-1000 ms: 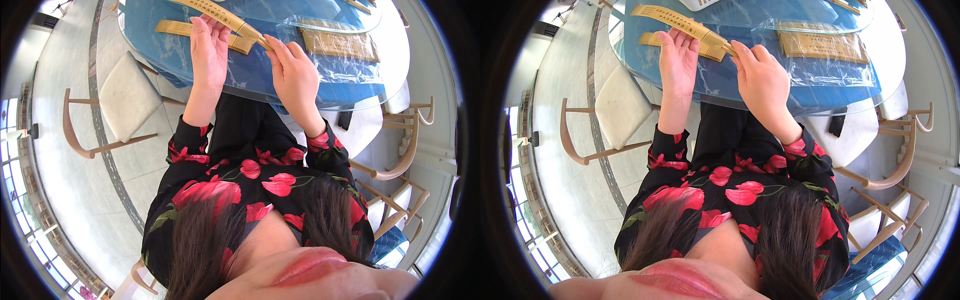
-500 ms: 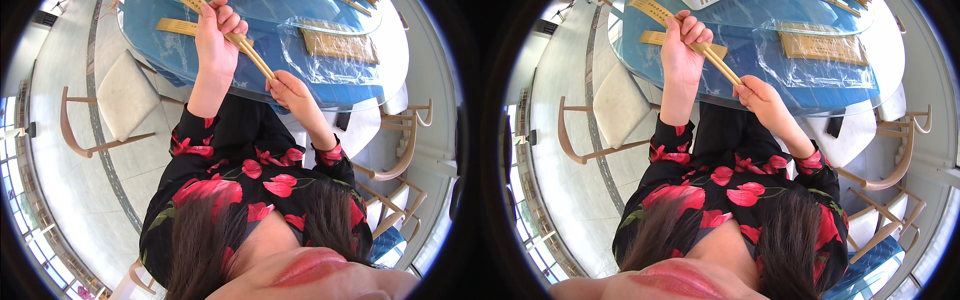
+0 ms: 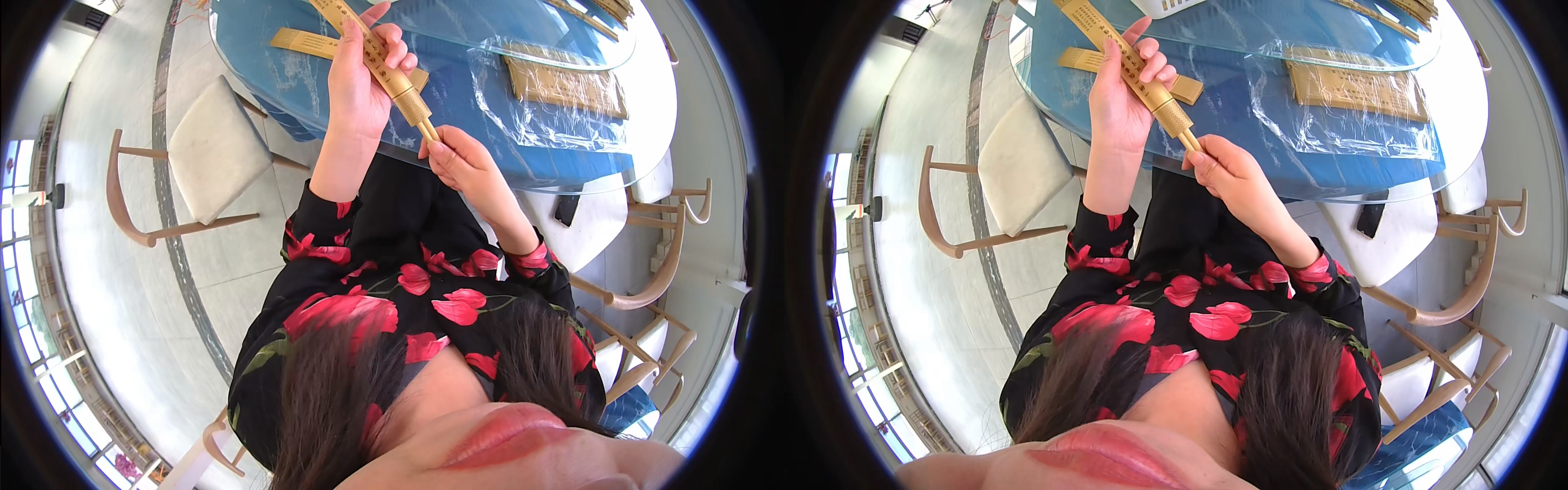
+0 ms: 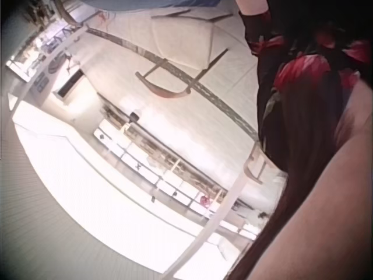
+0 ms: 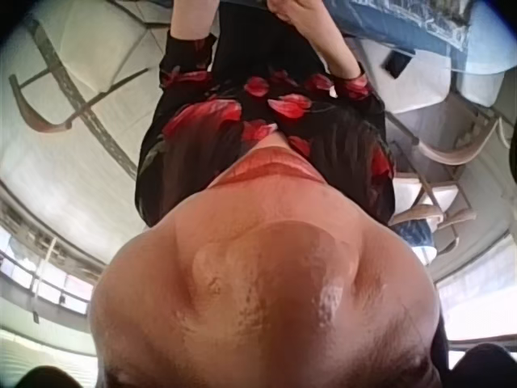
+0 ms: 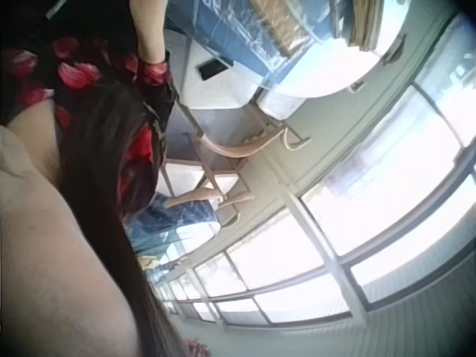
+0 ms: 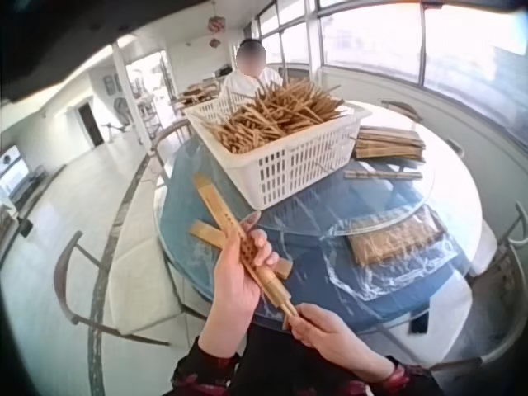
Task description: The person sits at a table and repeatedly picks up thin bamboo strips, aligns them with a flat bamboo piece, and inserts them into slots. The person handles the strips one at a time, occasionally adjusting their position before placing them into a basket or onto the table.
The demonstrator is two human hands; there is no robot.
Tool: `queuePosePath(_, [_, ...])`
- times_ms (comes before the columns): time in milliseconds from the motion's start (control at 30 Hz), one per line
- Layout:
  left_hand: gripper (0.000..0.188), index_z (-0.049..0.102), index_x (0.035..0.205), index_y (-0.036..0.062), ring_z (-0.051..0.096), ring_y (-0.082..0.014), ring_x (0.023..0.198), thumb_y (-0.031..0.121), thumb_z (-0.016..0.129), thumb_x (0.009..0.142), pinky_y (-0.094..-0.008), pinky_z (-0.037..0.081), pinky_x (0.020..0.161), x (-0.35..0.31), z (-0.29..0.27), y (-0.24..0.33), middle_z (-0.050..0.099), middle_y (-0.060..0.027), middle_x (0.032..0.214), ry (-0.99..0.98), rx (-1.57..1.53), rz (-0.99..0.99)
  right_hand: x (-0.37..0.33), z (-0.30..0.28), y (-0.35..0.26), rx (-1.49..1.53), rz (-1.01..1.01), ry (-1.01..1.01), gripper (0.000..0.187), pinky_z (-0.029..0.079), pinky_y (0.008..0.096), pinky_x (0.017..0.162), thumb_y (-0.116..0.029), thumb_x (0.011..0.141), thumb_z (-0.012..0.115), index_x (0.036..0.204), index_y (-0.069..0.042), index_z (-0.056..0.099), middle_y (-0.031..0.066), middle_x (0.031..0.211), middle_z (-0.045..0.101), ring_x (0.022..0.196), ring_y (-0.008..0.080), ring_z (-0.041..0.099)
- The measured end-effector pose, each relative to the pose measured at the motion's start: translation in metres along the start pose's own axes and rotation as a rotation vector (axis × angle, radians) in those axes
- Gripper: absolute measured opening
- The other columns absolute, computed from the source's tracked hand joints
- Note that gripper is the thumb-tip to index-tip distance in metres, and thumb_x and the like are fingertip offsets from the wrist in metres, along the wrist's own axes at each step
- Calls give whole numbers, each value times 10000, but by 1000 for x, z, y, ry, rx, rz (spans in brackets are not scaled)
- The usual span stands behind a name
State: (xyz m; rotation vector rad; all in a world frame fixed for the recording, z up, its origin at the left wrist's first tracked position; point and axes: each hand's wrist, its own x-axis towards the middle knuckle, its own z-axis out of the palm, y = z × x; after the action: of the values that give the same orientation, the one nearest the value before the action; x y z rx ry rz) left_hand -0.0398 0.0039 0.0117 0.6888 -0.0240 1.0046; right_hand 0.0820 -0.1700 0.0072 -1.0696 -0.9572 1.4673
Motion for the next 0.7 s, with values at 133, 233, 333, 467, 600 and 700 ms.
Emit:
queuePosePath(133, [363,510,1253,34,298,-79,616,357,380,1149,-246,316,584,-10,14,2,368,31,805,311,-49,12,-13,5,-11,-147,13,-56,223,377,215,594,-133,1100,478,1217,2,610,-39,771,470,655,47,422])
queuePosePath(233, [354,508,1240,56,287,-68,604,373,380,1148,-231,309,574,-18,14,-2,349,48,787,354,-105,-22,-16,1,-11,-255,27,-111,204,398,223,585,-101,1085,493,1192,5,631,-18,746,512,639,54,458])
queuePosePath(333, [313,510,1145,92,282,-62,590,386,400,1142,-227,293,554,-26,23,-6,329,62,766,333,-107,-33,-11,6,-9,-222,-3,-20,165,396,226,550,-95,1062,550,1074,8,678,-16,697,534,594,54,472])
queuePosePath(467, [310,512,1093,112,260,-47,580,404,421,1134,-213,252,509,-42,38,-18,319,71,751,306,-170,-125,2,8,9,-314,-184,109,142,393,226,516,-97,1011,656,924,7,698,-14,659,558,564,49,490])
queuePosePath(600, [300,508,1069,118,272,-60,595,394,413,1138,-229,284,542,-47,36,-15,315,66,754,347,-78,-81,2,13,15,-307,-160,170,162,438,221,530,-138,979,725,1010,11,673,10,740,613,615,54,559])
queuePosePath(700, [280,483,1080,107,389,-108,742,371,412,1140,-294,411,736,-48,34,-24,393,23,838,330,-1,34,3,8,1,-198,-189,81,410,522,254,592,-241,1004,702,1288,8,542,69,933,670,738,120,672])
